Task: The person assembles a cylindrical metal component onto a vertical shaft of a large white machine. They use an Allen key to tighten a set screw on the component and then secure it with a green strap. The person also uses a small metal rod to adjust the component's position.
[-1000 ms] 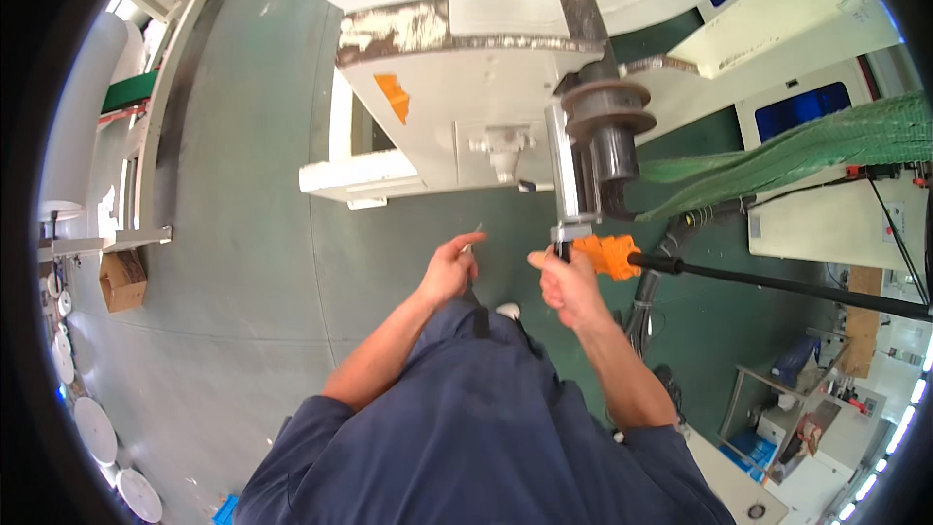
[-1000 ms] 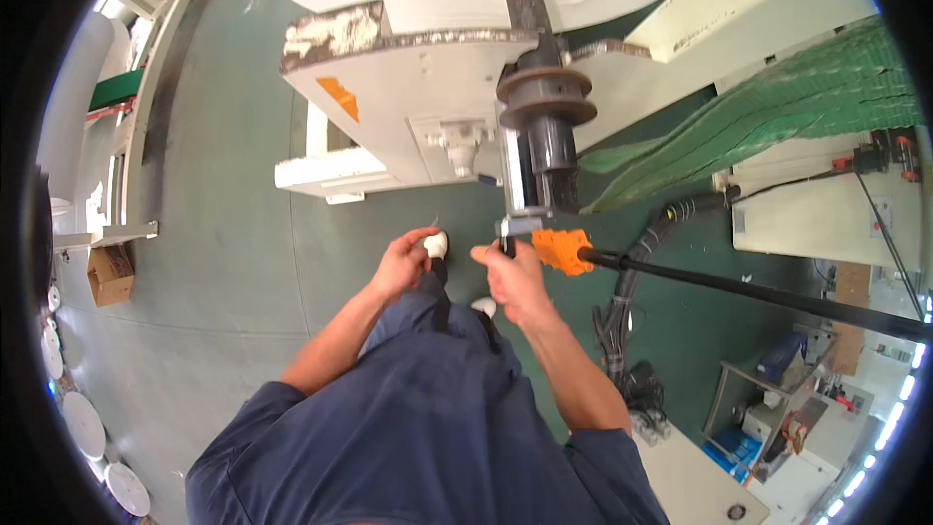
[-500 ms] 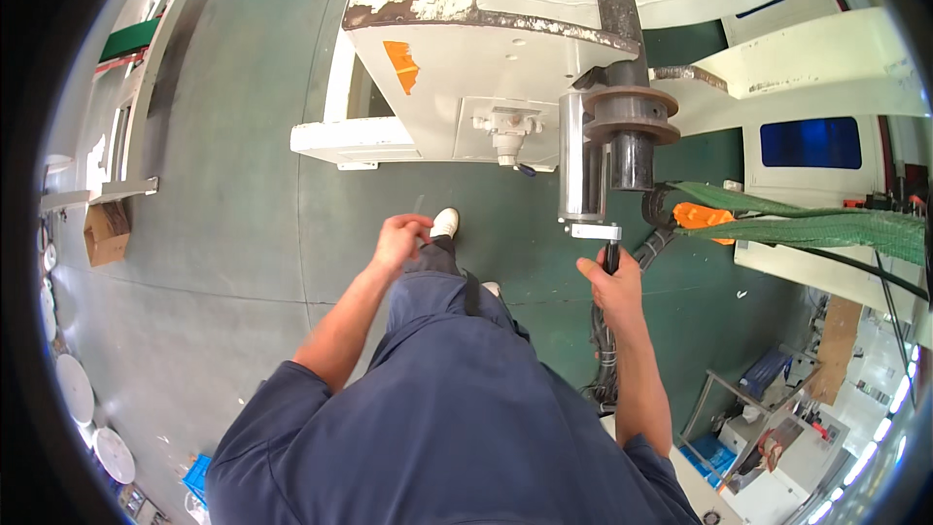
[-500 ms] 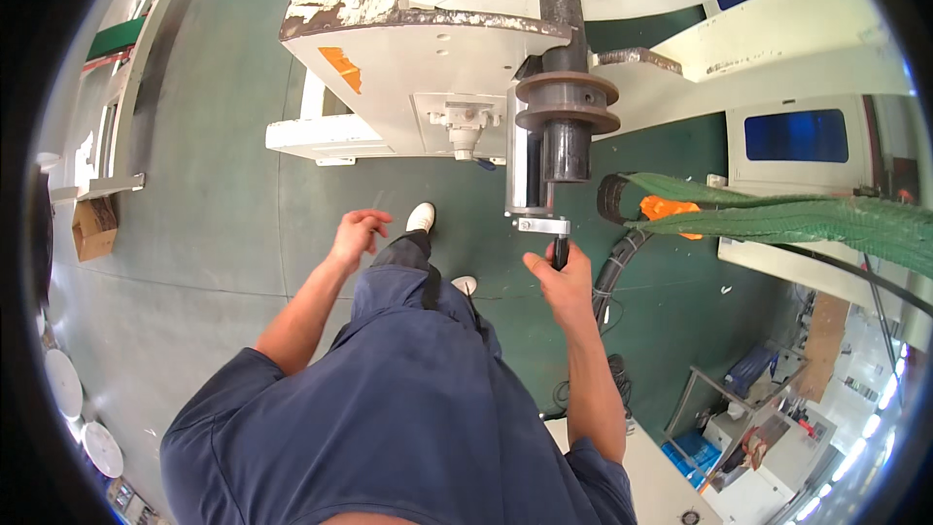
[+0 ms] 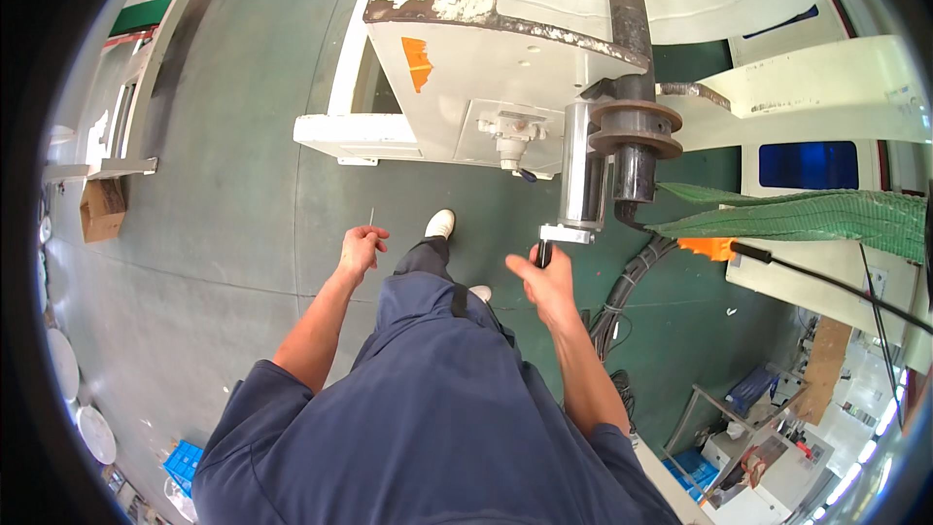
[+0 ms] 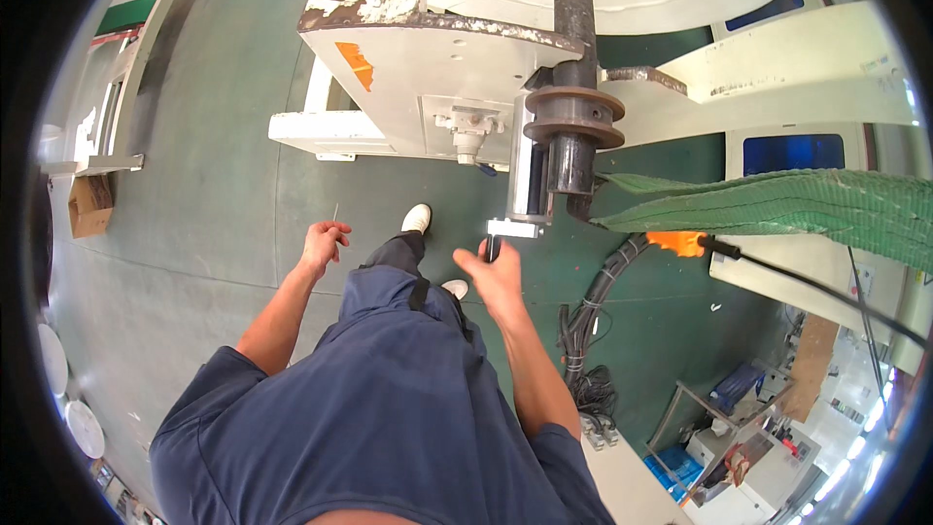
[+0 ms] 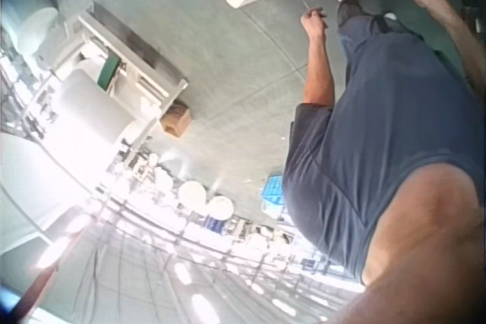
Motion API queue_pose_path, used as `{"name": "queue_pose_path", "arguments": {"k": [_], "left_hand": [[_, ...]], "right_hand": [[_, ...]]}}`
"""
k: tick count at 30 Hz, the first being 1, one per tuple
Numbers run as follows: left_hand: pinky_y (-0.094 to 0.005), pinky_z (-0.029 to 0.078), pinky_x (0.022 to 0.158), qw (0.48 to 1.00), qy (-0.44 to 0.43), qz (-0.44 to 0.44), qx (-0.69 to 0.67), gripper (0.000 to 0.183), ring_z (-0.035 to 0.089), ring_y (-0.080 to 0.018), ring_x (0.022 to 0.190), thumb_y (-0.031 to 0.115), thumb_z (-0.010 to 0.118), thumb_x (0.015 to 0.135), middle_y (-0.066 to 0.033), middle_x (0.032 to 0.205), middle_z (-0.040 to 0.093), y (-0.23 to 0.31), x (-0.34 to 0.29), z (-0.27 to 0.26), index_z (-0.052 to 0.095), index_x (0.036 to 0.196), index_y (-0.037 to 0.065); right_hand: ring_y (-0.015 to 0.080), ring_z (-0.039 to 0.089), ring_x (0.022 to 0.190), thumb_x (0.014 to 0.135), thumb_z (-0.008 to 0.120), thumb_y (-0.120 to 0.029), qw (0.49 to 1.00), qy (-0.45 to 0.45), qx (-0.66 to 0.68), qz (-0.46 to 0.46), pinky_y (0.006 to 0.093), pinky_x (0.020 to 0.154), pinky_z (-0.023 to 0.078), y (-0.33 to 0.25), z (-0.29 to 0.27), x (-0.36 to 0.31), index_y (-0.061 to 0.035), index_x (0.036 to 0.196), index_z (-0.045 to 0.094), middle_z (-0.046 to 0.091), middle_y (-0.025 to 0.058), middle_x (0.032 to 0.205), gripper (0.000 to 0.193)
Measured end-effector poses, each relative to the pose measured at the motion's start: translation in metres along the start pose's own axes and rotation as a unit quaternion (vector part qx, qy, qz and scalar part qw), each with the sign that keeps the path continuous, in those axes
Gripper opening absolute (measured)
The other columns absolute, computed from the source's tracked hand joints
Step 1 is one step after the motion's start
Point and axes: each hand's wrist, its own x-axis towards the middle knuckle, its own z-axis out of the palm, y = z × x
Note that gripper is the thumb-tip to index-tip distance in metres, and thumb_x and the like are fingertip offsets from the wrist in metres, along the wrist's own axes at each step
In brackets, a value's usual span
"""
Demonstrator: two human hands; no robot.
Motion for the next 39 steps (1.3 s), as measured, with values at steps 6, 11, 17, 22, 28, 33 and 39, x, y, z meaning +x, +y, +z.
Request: {"name": "queue_pose_path", "arguments": {"k": [6, 11, 17, 22, 28, 33, 39], "left_hand": [[-0.0280, 0.042, 0.040, 0.999, 0.017, -0.014, 0.034, 0.032, 0.049, -0.0124, 0.044, 0.008, 0.043, 0.089, -0.0104, 0.074, 0.066, -0.031, -0.005, -0.022, 0.069, 0.103, -0.004], [-0.0296, 0.043, 0.040, 0.997, 0.050, -0.051, 0.011, 0.033, 0.050, -0.0134, 0.044, 0.007, 0.042, 0.086, -0.0103, 0.072, 0.066, -0.057, -0.011, -0.058, 0.071, 0.100, -0.003], [-0.0290, 0.042, 0.040, 0.998, 0.015, -0.041, 0.047, 0.032, 0.049, -0.0127, 0.044, 0.007, 0.043, 0.087, -0.0095, 0.073, 0.065, -0.064, 0.001, -0.051, 0.070, 0.100, -0.004], [-0.0282, 0.042, 0.041, 1.000, 0.003, -0.011, 0.020, 0.032, 0.049, -0.0122, 0.045, 0.008, 0.045, 0.087, -0.0085, 0.074, 0.066, -0.036, 0.004, -0.049, 0.071, 0.102, -0.005], [-0.0287, 0.051, 0.051, 0.995, -0.079, 0.043, 0.042, 0.033, 0.058, -0.0142, 0.053, 0.013, 0.048, 0.090, -0.0096, 0.080, 0.070, -0.015, -0.004, -0.036, 0.072, 0.108, -0.002], [-0.0328, 0.058, 0.076, 0.947, -0.265, 0.160, 0.091, 0.030, 0.070, -0.0184, 0.079, 0.012, 0.053, 0.095, -0.0131, 0.098, 0.072, 0.035, 0.004, 0.095, 0.067, 0.117, -0.003], [-0.0425, 0.055, 0.085, 0.847, -0.411, -0.124, -0.313, 0.046, 0.071, -0.0284, 0.086, 0.036, 0.044, 0.103, -0.0171, 0.106, 0.069, 0.068, -0.031, 0.275, 0.059, 0.125, -0.001]], "right_hand": [[0.0035, 0.038, 0.043, 0.080, 0.076, -0.004, 0.995, 0.060, -0.024, -0.072, 0.0225, 0.039, 0.027, -0.030, -0.063, -0.025, -0.0097, 0.081, 0.047, 0.044, -0.0044, 0.060, 0.030], [0.0054, 0.040, 0.055, 0.077, 0.074, -0.003, 0.964, 0.147, -0.166, -0.149, 0.0245, 0.050, 0.033, 0.034, -0.023, 0.031, -0.0090, 0.073, 0.045, 0.043, -0.0024, 0.063, 0.030], [0.0044, 0.041, 0.057, 0.077, 0.077, -0.004, 0.999, 0.037, -0.019, 0.007, 0.0251, 0.050, 0.035, -0.064, -0.026, -0.041, -0.0084, 0.074, 0.045, 0.043, -0.0039, 0.063, 0.032], [0.0071, 0.040, 0.059, 0.076, 0.073, -0.009, 0.946, 0.176, -0.236, -0.134, 0.0271, 0.053, 0.035, 0.003, -0.068, 0.005, -0.0058, 0.072, 0.046, 0.043, -0.0023, 0.063, 0.027], [0.0052, 0.035, 0.051, 0.071, 0.078, -0.007, 0.968, 0.162, -0.164, -0.103, 0.0256, 0.045, 0.028, 0.023, -0.053, 0.022, -0.0120, 0.072, 0.044, 0.041, -0.0049, 0.063, 0.034], [0.0063, 0.038, 0.042, 0.076, 0.078, -0.009, 0.981, 0.110, -0.145, -0.064, 0.0254, 0.038, 0.027, 0.023, -0.063, 0.025, -0.0099, 0.079, 0.046, 0.044, -0.0038, 0.059, 0.033], [0.0101, 0.043, 0.038, 0.080, 0.077, -0.011, 0.995, 0.049, 0.033, 0.077, 0.0256, 0.037, 0.033, -0.009, -0.054, 0.026, -0.0053, 0.079, 0.057, 0.051, 0.0000, 0.056, 0.021]]}}
